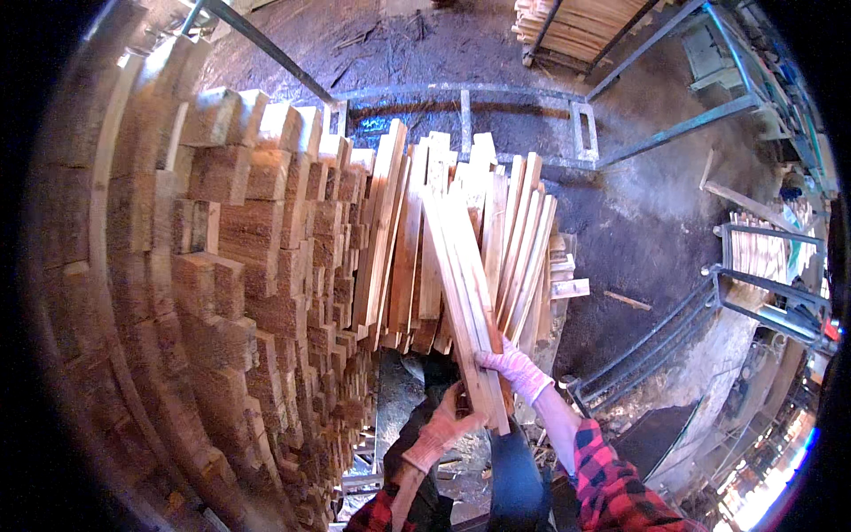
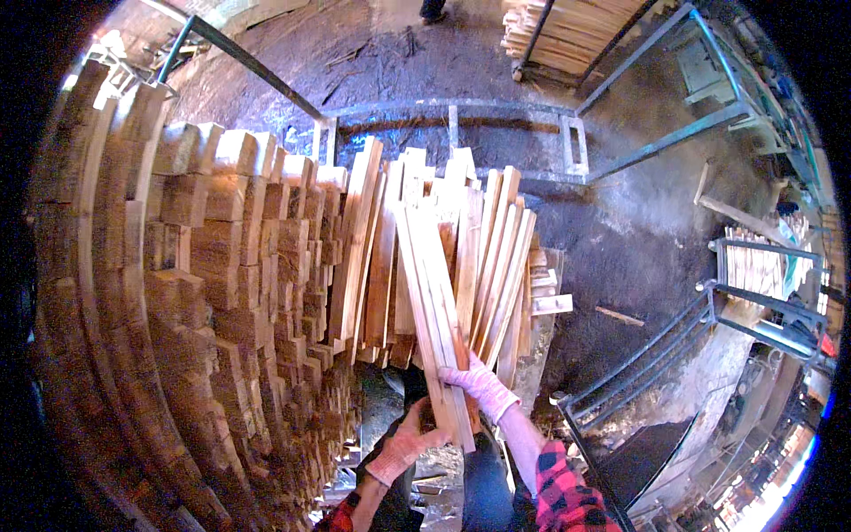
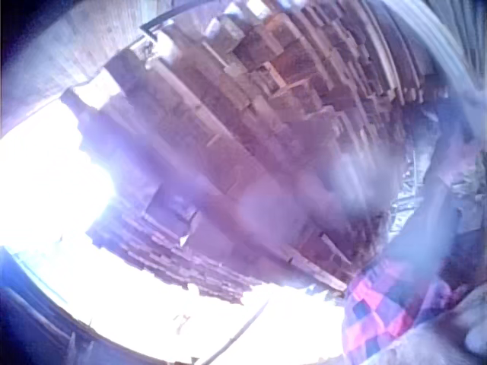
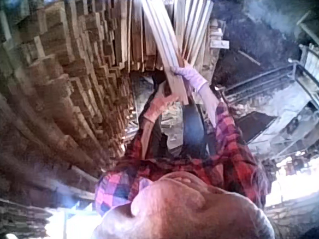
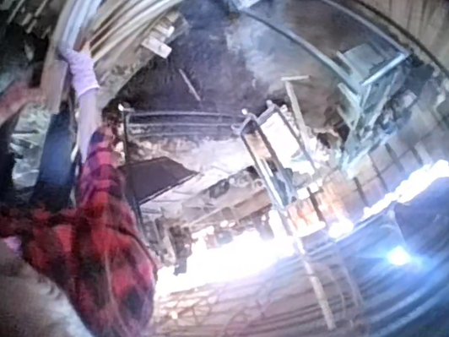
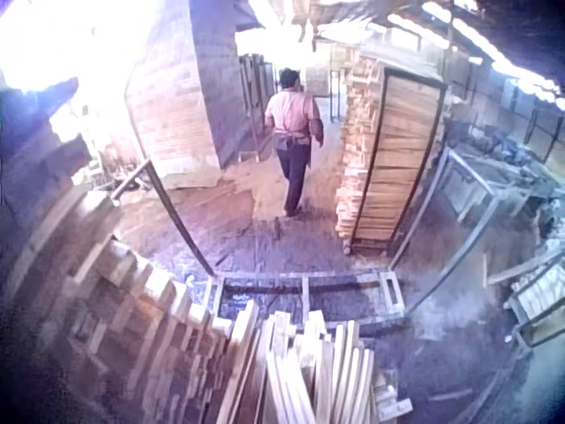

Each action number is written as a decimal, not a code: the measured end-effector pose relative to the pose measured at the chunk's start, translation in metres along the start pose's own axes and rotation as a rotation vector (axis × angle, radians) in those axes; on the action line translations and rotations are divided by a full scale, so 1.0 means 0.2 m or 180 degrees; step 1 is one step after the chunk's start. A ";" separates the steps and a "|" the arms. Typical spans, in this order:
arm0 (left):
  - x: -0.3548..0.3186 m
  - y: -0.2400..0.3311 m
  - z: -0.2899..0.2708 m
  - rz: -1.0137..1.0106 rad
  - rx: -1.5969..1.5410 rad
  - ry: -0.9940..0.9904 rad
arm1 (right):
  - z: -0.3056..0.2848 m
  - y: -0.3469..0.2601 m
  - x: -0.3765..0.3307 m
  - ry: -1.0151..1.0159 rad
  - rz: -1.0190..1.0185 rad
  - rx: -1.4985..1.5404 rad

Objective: The person picks up several wood planks from a lower stack and places them onto a higher pallet stack, aligning them next to other planks.

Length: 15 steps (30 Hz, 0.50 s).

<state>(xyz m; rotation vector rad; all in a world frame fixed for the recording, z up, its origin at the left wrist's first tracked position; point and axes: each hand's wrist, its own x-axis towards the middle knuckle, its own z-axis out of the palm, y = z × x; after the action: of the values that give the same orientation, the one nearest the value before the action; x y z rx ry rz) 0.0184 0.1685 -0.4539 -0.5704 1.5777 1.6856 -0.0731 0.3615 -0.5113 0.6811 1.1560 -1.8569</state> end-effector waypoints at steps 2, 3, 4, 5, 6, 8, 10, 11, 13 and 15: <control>0.05 -0.07 0.02 -0.0193 -0.1114 0.0296 | 0.06 -0.07 -0.02 -0.0112 0.0515 0.0276; 0.15 0.03 0.04 -0.0224 -0.1846 0.0632 | 0.10 -0.09 -0.03 -0.0141 0.0759 0.0439; 0.23 0.10 0.00 -0.0339 -0.1915 0.0636 | 0.18 -0.10 -0.03 0.0004 0.0342 -0.0362; 0.32 0.19 -0.05 -0.0443 -0.1983 0.0638 | 0.25 -0.12 -0.04 0.0116 0.0239 0.0095; 0.36 0.22 -0.07 -0.0475 -0.1860 0.0630 | 0.29 -0.18 -0.08 0.0110 0.0334 -0.0024; 0.34 0.33 -0.05 -0.0517 -0.1702 0.0544 | 0.34 -0.30 -0.20 0.0007 0.0345 -0.0008; 0.14 0.45 0.07 -0.0390 -0.1370 0.0606 | 0.37 -0.37 -0.43 0.0070 0.0353 -0.0145; -0.01 0.52 0.15 -0.0265 -0.1462 0.0460 | 0.33 -0.29 -0.53 -0.0063 -0.0145 -0.0157; -0.29 0.54 0.28 -0.0122 -0.0836 0.0663 | 0.27 -0.27 -0.81 -0.0420 0.0165 -0.0591; -0.50 0.56 0.30 0.0432 -0.0966 0.0363 | 0.44 -0.41 -1.19 -0.0135 -0.0312 -0.0886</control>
<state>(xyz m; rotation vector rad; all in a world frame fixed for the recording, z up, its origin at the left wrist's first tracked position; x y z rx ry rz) 0.0062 0.2096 -0.2981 -0.7368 1.4757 2.0464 -0.0230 0.3877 -0.2511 0.4326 1.4076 -1.7359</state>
